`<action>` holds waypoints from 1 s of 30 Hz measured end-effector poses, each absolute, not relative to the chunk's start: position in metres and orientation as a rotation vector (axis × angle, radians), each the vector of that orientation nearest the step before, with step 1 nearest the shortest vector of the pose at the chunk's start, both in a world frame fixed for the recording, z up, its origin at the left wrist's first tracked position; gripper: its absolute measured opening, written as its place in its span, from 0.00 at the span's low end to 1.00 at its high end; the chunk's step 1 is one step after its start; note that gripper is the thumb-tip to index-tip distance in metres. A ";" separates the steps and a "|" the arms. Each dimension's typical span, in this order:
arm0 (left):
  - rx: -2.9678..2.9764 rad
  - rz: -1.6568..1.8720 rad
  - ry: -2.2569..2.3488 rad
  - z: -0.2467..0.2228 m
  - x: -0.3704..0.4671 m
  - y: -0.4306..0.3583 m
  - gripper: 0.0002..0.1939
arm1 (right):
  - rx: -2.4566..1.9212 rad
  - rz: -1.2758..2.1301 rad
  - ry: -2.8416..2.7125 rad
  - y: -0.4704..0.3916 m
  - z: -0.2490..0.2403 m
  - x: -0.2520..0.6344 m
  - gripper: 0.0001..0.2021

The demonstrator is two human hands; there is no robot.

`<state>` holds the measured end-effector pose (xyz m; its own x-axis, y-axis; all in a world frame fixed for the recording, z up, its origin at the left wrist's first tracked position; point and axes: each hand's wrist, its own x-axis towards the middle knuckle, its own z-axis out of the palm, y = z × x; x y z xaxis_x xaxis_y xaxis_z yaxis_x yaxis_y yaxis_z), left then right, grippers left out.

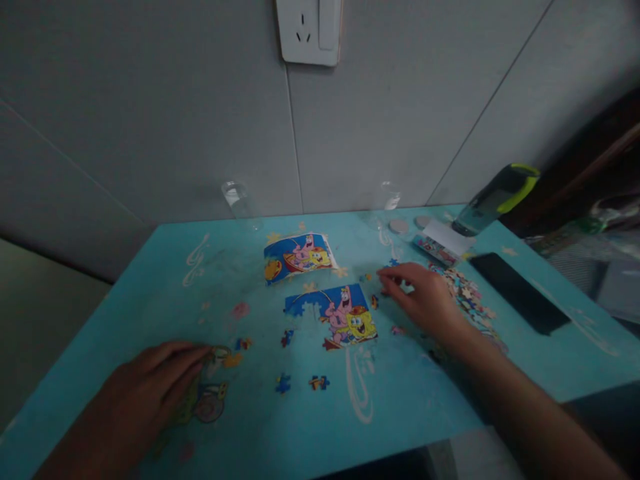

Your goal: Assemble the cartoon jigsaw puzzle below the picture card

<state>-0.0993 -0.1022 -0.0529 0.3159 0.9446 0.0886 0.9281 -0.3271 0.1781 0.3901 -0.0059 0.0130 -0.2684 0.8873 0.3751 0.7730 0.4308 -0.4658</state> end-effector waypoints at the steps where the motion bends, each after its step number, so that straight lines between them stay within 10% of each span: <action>1: 2.479 0.262 1.751 -0.049 -0.094 -0.101 0.20 | -1.498 0.181 -2.090 0.000 0.010 0.398 0.11; 16: 2.540 0.411 1.673 -0.021 -0.040 -0.091 0.18 | -1.856 0.143 -2.122 0.030 -0.020 0.428 0.16; 30: 2.869 0.436 1.280 -0.006 0.044 -0.011 0.11 | -1.609 0.905 -1.805 -0.008 0.016 0.358 0.15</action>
